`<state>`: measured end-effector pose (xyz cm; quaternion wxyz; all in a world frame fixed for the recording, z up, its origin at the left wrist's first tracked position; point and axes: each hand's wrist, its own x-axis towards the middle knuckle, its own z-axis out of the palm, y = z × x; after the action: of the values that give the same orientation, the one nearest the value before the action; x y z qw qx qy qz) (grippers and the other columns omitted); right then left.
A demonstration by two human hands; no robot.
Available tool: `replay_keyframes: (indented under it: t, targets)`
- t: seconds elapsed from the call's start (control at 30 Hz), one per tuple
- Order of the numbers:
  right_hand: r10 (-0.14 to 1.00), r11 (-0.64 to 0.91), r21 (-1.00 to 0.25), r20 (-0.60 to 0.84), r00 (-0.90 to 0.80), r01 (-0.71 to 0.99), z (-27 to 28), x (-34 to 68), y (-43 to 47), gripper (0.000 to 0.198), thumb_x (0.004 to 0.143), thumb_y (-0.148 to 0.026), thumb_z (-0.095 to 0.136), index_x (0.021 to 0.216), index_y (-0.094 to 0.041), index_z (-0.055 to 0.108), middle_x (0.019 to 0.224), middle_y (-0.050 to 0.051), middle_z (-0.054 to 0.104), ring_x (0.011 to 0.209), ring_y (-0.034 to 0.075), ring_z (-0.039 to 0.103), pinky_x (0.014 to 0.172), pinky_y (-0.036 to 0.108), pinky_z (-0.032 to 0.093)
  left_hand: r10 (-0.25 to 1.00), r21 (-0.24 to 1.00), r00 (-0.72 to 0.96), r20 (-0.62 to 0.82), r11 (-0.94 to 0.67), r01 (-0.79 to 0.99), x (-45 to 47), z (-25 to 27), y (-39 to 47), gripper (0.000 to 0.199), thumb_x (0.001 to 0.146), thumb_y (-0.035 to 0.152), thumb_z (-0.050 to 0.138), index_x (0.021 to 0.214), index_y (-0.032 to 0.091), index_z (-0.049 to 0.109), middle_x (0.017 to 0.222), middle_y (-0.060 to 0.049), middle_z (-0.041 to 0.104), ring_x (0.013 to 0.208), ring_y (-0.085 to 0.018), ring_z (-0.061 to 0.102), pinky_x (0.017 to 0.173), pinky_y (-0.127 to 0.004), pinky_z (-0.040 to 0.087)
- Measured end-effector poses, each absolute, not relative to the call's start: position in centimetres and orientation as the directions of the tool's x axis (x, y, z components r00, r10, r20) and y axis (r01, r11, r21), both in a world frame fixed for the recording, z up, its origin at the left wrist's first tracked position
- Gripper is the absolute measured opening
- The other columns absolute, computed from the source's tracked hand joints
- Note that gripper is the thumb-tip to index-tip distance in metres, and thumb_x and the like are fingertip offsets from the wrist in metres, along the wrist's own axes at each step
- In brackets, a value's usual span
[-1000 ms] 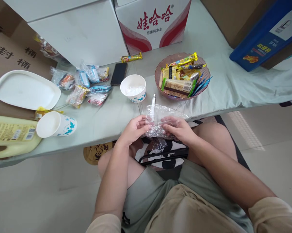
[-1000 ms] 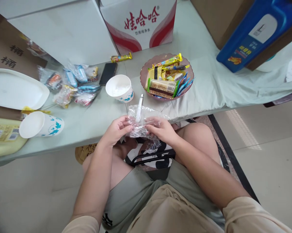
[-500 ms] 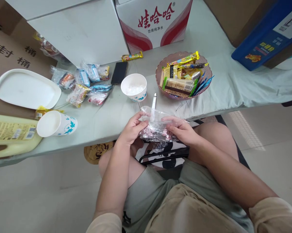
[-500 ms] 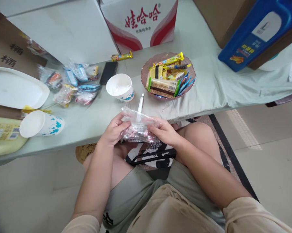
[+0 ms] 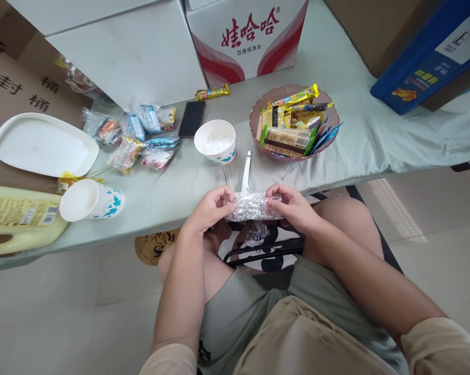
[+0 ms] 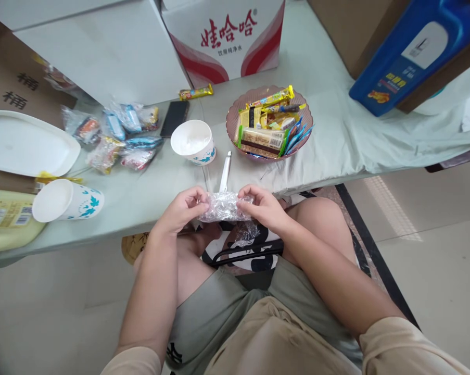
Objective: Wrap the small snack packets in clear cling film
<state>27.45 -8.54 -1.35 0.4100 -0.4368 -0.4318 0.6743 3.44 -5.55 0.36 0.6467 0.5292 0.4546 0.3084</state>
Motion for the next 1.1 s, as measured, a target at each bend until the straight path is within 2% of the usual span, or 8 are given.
replay_keyframes:
  t: [0.23, 0.4, 0.57, 0.7, 0.77, 0.87, 1.0, 1.1]
  targets:
    - [0.961, -0.263, -0.937, -0.233, -0.151, -0.23, -2.5, 27.4, -8.2, 0.063, 0.074, -0.033, 0.078, 0.127, -0.027, 0.044, 0.082, -0.003, 0.064, 0.068, 0.012, 0.06, 0.063, 0.026, 0.049, 0.941, 0.966, 0.229, -0.248, 0.259, -0.019, 3.7, -0.1, -5.2, 0.057, 0.067, 0.033, 0.086, 0.11, 0.023, 0.049, 0.077, 0.003, 0.069, 0.071, -0.011, 0.066, 0.068, -0.021, 0.052]
    - [0.978, -0.204, -0.925, -0.18, -0.104, -0.321, -2.2, 27.7, -8.2, 0.051, 0.078, -0.044, 0.076, 0.12, -0.029, 0.052, 0.092, 0.0, 0.069, 0.083, 0.017, 0.067, 0.076, 0.031, 0.055, 0.942, 0.962, 0.228, -0.248, 0.267, -0.056, 3.5, 0.1, -5.3, 0.06, 0.062, 0.033, 0.091, 0.109, 0.021, 0.056, 0.076, 0.001, 0.072, 0.065, -0.011, 0.066, 0.064, -0.021, 0.052]
    - [0.946, -0.225, -0.968, -0.189, -0.265, -0.111, -1.2, 27.4, -8.7, 0.024, 0.076, -0.038, 0.077, 0.084, -0.02, 0.062, 0.069, -0.002, 0.06, 0.065, 0.013, 0.058, 0.06, 0.027, 0.049, 0.943, 0.969, 0.261, -0.208, 0.236, -0.079, 3.9, 0.0, -5.4, 0.057, 0.062, 0.034, 0.091, 0.107, 0.02, 0.059, 0.082, -0.001, 0.073, 0.068, -0.011, 0.067, 0.063, -0.02, 0.053]
    - [0.993, -0.115, -0.987, -0.111, -0.042, -0.113, -1.9, 27.4, -8.5, 0.022, 0.081, -0.041, 0.071, 0.084, -0.02, 0.064, 0.077, 0.002, 0.065, 0.07, 0.015, 0.06, 0.065, 0.029, 0.05, 0.997, 0.991, 0.065, -0.033, 0.041, -0.131, 3.3, -0.1, -5.0, 0.053, 0.058, 0.034, 0.093, 0.099, 0.021, 0.062, 0.11, -0.005, 0.071, 0.094, -0.015, 0.07, 0.079, -0.023, 0.057]
    - [0.994, -0.059, -0.995, -0.066, 0.087, -0.078, -2.3, 27.6, -8.4, 0.021, 0.083, -0.041, 0.069, 0.085, -0.021, 0.063, 0.078, 0.001, 0.065, 0.071, 0.016, 0.06, 0.067, 0.03, 0.05, 0.999, 0.994, -0.014, 0.029, -0.031, -0.105, 3.0, -0.2, -5.1, 0.047, 0.06, 0.038, 0.092, 0.094, 0.021, 0.063, 0.1, -0.003, 0.07, 0.086, -0.012, 0.069, 0.076, -0.022, 0.056]
    - [0.993, 0.0, -0.999, 0.005, 0.116, 0.043, -2.5, 27.7, -8.7, 0.019, 0.087, -0.041, 0.066, 0.086, -0.023, 0.06, 0.073, 0.0, 0.061, 0.069, 0.017, 0.059, 0.065, 0.03, 0.049, 0.998, 1.0, 0.063, 0.027, -0.028, 0.009, 3.4, -0.6, -5.7, 0.036, 0.072, 0.044, 0.084, 0.091, 0.019, 0.065, 0.083, -0.002, 0.069, 0.075, -0.012, 0.067, 0.073, -0.024, 0.056]
    - [0.985, 0.167, -0.979, 0.161, -0.059, 0.12, -2.4, 27.1, -9.5, 0.019, 0.092, -0.042, 0.062, 0.093, -0.023, 0.06, 0.087, 0.004, 0.069, 0.078, 0.019, 0.064, 0.074, 0.033, 0.052, 0.957, 0.995, 0.291, 0.01, -0.04, 0.096, 5.6, -1.5, -6.5, 0.065, 0.073, 0.047, 0.083, 0.129, 0.024, 0.059, 0.139, -0.013, 0.063, 0.127, -0.025, 0.062, 0.104, -0.036, 0.053]
    - [0.964, 0.222, -0.971, 0.205, -0.171, 0.087, -2.4, 26.3, -9.8, 0.025, 0.096, -0.047, 0.056, 0.099, -0.023, 0.062, 0.099, 0.006, 0.072, 0.088, 0.019, 0.067, 0.081, 0.033, 0.054, 0.918, 0.994, 0.396, 0.005, -0.049, 0.101, 7.2, -1.8, -6.8, 0.079, 0.074, 0.051, 0.082, 0.142, 0.025, 0.051, 0.149, -0.013, 0.056, 0.136, -0.028, 0.055, 0.112, -0.039, 0.047]
